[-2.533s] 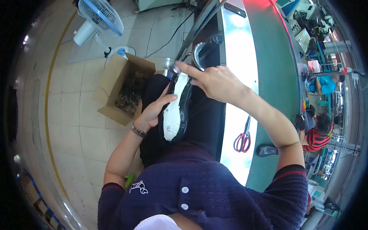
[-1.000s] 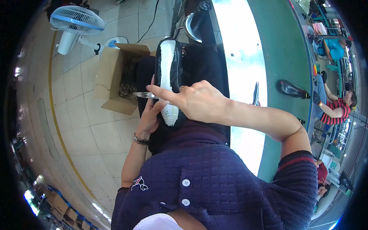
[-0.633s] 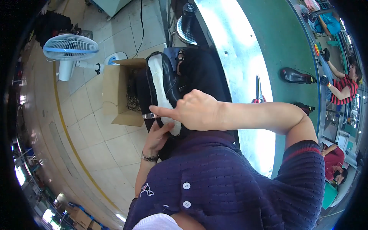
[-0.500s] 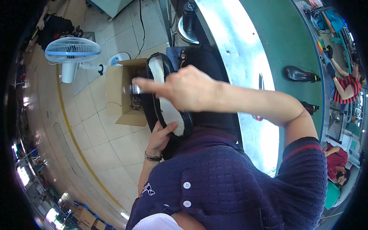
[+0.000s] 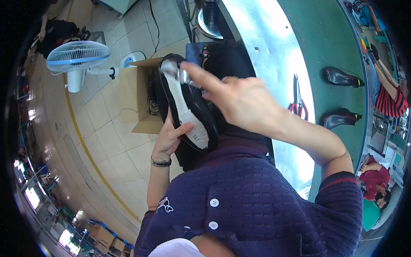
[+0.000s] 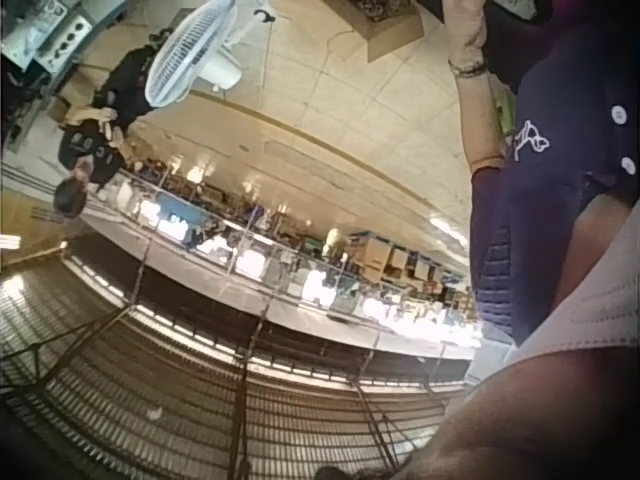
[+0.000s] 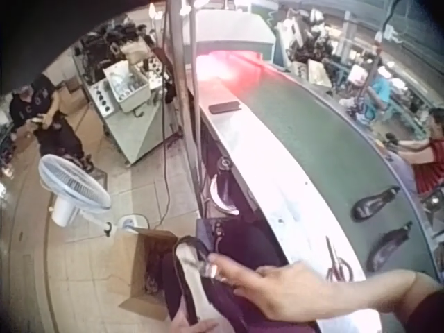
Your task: The worker is performing various steps in the shoe manufacturing process, including trimming excess material from a boot upper and placing finished uppers on a conveyor belt.
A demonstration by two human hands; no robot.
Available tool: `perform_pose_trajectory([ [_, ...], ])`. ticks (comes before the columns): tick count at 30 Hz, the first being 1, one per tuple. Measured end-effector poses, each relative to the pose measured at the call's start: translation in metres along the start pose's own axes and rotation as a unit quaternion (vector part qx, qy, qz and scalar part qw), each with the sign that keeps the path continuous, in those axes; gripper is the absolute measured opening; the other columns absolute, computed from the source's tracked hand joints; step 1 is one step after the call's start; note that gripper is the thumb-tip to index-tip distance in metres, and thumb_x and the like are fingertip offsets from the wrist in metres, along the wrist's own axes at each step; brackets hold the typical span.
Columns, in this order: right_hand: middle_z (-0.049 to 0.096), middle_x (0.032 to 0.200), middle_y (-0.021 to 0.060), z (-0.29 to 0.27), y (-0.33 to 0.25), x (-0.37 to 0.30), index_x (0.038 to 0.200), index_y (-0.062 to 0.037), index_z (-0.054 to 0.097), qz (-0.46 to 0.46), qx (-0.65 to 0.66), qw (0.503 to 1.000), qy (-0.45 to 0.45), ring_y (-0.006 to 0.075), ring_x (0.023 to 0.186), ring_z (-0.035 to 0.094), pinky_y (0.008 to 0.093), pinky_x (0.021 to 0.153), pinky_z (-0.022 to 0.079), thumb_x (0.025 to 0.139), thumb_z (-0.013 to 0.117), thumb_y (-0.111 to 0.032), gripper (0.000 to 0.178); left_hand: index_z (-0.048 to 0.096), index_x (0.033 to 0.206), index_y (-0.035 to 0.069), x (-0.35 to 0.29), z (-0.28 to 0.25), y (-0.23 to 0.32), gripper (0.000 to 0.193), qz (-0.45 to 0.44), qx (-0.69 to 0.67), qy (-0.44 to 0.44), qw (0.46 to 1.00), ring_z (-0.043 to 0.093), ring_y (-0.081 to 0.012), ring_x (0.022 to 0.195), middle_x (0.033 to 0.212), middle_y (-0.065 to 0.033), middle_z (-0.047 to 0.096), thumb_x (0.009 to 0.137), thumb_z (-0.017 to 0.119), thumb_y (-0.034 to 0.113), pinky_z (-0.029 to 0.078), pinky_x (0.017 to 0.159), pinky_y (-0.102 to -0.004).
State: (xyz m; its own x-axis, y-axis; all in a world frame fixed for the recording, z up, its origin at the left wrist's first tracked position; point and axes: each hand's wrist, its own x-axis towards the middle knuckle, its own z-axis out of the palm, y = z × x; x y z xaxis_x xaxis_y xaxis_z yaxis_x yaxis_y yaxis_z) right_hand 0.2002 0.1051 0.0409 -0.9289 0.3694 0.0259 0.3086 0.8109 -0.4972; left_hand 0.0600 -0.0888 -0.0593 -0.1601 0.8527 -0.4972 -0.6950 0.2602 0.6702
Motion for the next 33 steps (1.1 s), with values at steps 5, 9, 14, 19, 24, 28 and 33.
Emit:
perform_pose_trajectory([
  [5, 0.063, 0.061, 0.0113, 0.019, 0.004, 0.022, 0.15, -0.0215, 0.029, -0.024, -0.097, 0.976, -0.193, 0.0269, 0.052, 0.064, 0.0394, 0.047, 0.05, 0.094, 0.056, -0.022, 0.062, 0.018, 0.152, 0.014, 0.001, 0.001, 0.002, 0.091, -0.024, -0.025, -0.003, 0.999, 0.048, -0.0165, 0.122, 0.133, -0.0037, 0.046, 0.081, 0.073, 0.0, 0.041, 0.102, -0.0335],
  [9, 0.063, 0.061, 0.0134, -0.005, -0.011, 0.028, 0.149, -0.0228, 0.031, -0.036, -0.057, 0.982, -0.178, 0.0302, 0.055, 0.065, 0.04, 0.049, 0.052, 0.092, 0.057, -0.021, 0.062, 0.019, 0.152, 0.017, 0.004, 0.008, 0.004, 0.093, -0.001, -0.03, 0.005, 1.0, 0.049, -0.0164, 0.12, 0.132, -0.0031, 0.047, 0.08, 0.075, -0.001, 0.043, 0.101, -0.033],
  [14, 0.066, 0.069, 0.0132, 0.018, -0.002, 0.002, 0.151, -0.027, 0.021, 0.055, -0.012, 0.981, -0.188, 0.0339, 0.06, 0.067, 0.0433, 0.049, 0.052, 0.089, 0.057, -0.021, 0.072, 0.025, 0.151, 0.017, 0.02, -0.008, 0.006, 0.09, -0.019, -0.035, -0.025, 0.999, 0.048, -0.0201, 0.123, 0.132, -0.0038, 0.048, 0.077, 0.072, -0.006, 0.042, 0.104, -0.0367],
  [19, 0.063, 0.065, 0.0148, 0.029, 0.011, 0.021, 0.152, -0.0258, 0.017, -0.016, 0.014, 0.989, -0.147, 0.0355, 0.059, 0.064, 0.0462, 0.052, 0.05, 0.092, 0.057, -0.025, 0.072, 0.048, 0.137, 0.014, 0.054, -0.047, 0.013, 0.058, -0.082, -0.097, -0.027, 0.992, 0.055, -0.0187, 0.113, 0.121, -0.0009, 0.057, 0.085, 0.072, 0.021, 0.045, 0.098, -0.0356],
  [24, 0.056, 0.059, 0.0185, 0.018, 0.014, -0.018, 0.148, -0.02, 0.03, 0.078, 0.145, 0.986, 0.0, 0.0385, 0.054, 0.058, 0.045, 0.049, 0.044, 0.094, 0.057, -0.031, 0.061, 0.059, 0.125, 0.009, 0.054, -0.026, 0.008, 0.04, -0.052, -0.014, 0.039, 0.998, 0.064, -0.0207, 0.098, 0.112, -0.007, 0.066, 0.087, 0.069, 0.016, 0.054, 0.084, -0.0351],
  [28, 0.061, 0.064, 0.0105, 0.005, 0.024, -0.044, 0.132, -0.0145, 0.05, 0.208, 0.32, 0.924, 0.009, 0.0235, 0.06, 0.064, 0.0368, 0.058, 0.05, 0.099, 0.05, -0.037, 0.04, 0.045, 0.137, 0.007, 0.018, -0.001, 0.013, 0.063, 0.02, 0.07, 0.068, 0.995, 0.058, -0.0192, 0.102, 0.116, -0.0056, 0.058, 0.08, 0.073, 0.008, 0.05, 0.087, -0.0325],
  [33, 0.066, 0.078, 0.006, 0.005, 0.067, -0.073, 0.109, -0.0033, 0.059, 0.242, 0.611, 0.754, -0.017, 0.013, 0.07, 0.065, 0.0265, 0.065, 0.05, 0.096, 0.058, -0.015, 0.018, 0.01, 0.154, 0.012, 0.025, 0.003, -0.026, 0.124, 0.076, 0.209, 0.02, 0.975, 0.042, -0.0254, 0.13, 0.144, -0.0123, 0.037, 0.059, 0.091, 0.007, 0.039, 0.107, -0.04],
])
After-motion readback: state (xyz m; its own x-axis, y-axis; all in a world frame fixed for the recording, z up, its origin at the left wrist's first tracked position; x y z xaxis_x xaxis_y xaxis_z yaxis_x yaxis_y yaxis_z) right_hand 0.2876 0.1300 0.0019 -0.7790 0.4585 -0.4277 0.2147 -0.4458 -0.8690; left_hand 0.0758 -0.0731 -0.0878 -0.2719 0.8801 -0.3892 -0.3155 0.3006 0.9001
